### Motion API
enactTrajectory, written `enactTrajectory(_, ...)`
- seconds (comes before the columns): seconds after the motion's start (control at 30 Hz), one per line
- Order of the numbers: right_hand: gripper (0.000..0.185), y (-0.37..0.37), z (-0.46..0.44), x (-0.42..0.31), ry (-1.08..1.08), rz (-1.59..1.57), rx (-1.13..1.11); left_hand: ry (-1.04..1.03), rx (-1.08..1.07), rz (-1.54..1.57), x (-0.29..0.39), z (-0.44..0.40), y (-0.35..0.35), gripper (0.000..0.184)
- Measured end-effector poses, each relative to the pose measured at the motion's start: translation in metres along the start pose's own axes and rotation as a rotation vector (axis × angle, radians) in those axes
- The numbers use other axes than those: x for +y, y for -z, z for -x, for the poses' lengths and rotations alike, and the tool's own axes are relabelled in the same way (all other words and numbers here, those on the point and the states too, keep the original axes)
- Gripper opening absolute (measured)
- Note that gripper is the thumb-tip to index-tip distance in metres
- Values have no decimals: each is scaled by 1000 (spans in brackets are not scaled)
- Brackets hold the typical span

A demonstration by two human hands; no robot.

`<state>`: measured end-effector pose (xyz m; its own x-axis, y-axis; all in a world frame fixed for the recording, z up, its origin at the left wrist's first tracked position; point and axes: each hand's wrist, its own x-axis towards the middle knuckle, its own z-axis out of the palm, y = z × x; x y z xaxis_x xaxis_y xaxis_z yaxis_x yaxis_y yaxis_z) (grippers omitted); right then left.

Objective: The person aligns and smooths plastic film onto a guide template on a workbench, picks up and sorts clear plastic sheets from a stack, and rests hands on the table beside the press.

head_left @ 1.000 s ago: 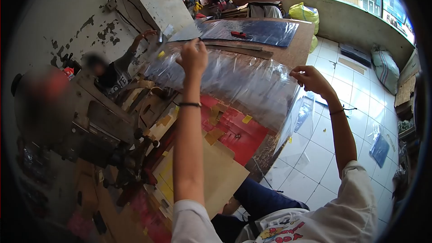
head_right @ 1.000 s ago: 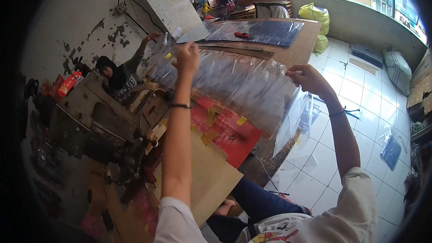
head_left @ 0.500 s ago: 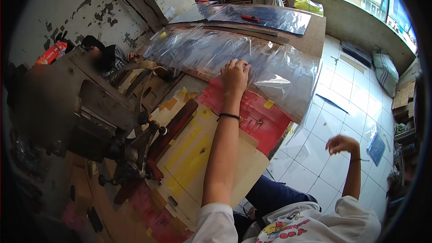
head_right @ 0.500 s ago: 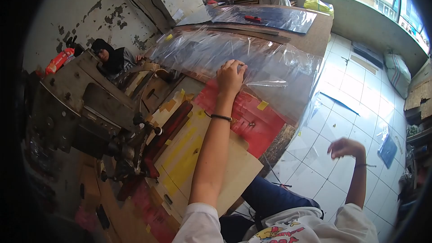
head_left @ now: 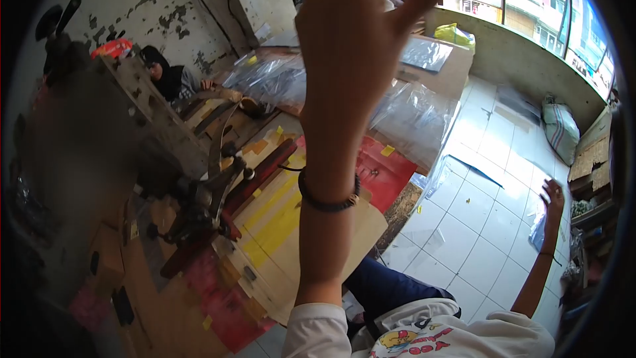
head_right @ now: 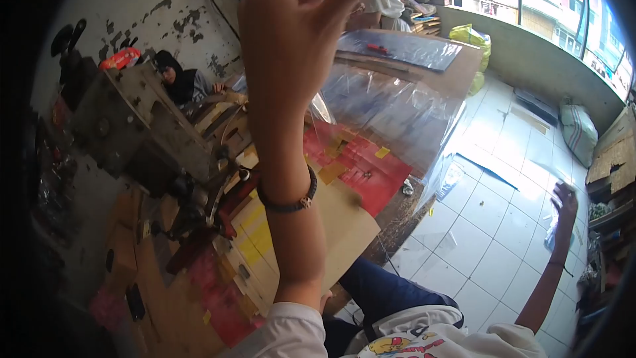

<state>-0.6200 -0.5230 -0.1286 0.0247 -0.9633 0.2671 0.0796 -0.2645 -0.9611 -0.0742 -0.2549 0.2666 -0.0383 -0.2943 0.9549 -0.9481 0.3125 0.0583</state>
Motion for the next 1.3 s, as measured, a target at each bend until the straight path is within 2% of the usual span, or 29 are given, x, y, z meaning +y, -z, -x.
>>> enactTrajectory(0.07,42,42,-63,1,164,-175,249,-10,-111,-71,38,20,16,48)
enactTrajectory(0.13,43,40,-90,-49,516,-257,55,23,-212,-63,79,69,22,50)
enactTrajectory(0.17,45,-4,-85,-112,303,-303,300,194,-540,8,102,100,31,49)
enactTrajectory(0.2,42,-58,-62,-161,357,-253,347,390,-896,116,126,132,41,45)
enactTrajectory(0.23,39,-55,-82,-164,516,-218,156,428,-923,361,133,194,41,44)
enactTrajectory(0.27,37,-72,-95,-168,601,-152,70,570,-1080,493,143,251,43,44)
enactTrajectory(0.3,34,-89,-108,-173,687,-94,-17,714,-1022,580,147,314,41,37)
enactTrajectory(0.33,32,-140,-99,-191,691,4,6,1002,-1156,624,149,356,49,32)
enactTrajectory(0.37,29,-185,-79,-208,683,106,32,1179,-1114,537,158,411,64,32)
enactTrajectory(0.4,27,-228,-61,-221,710,132,-63,1360,-1064,454,167,455,81,33)
enactTrajectory(0.47,23,-330,1,-254,803,113,-425,1696,-1112,182,188,489,129,40)
enactTrajectory(0.53,20,-419,72,-283,916,79,-874,1763,-1071,-106,206,487,164,48)
enactTrajectory(0.6,16,-486,128,-293,1075,124,-1246,1604,-962,-92,207,425,194,48)
enactTrajectory(0.63,17,-514,144,-295,1322,371,-1329,1532,-900,-47,206,394,205,46)
enactTrajectory(0.67,21,-539,166,-297,1329,541,-1462,1476,-894,-26,202,356,211,43)
enactTrajectory(0.7,24,-565,182,-285,1555,450,-1431,1418,-890,2,194,321,213,41)
enactTrajectory(0.77,26,-606,210,-269,1588,561,-1559,1291,-834,-78,173,277,204,36)
enactTrajectory(0.83,24,-643,229,-237,1682,704,-1568,971,-792,-103,132,268,177,48)
enactTrajectory(0.93,24,-676,249,-171,1655,614,-1459,547,-958,-491,70,307,151,69)
enactTrajectory(1.0,25,-665,248,-155,1778,234,-1127,570,-995,-426,42,331,147,81)
enactTrajectory(1.07,29,-650,245,-151,1564,88,-1608,611,-1078,-393,27,337,148,88)
enactTrajectory(1.13,33,-645,236,-141,1467,-73,-1629,706,-1216,-376,32,328,147,89)
enactTrajectory(1.17,35,-642,235,-134,1402,-156,-1652,725,-1164,-383,35,327,145,88)
enactTrajectory(1.3,42,-650,215,-134,1432,-64,-1586,631,-975,-412,26,334,143,86)
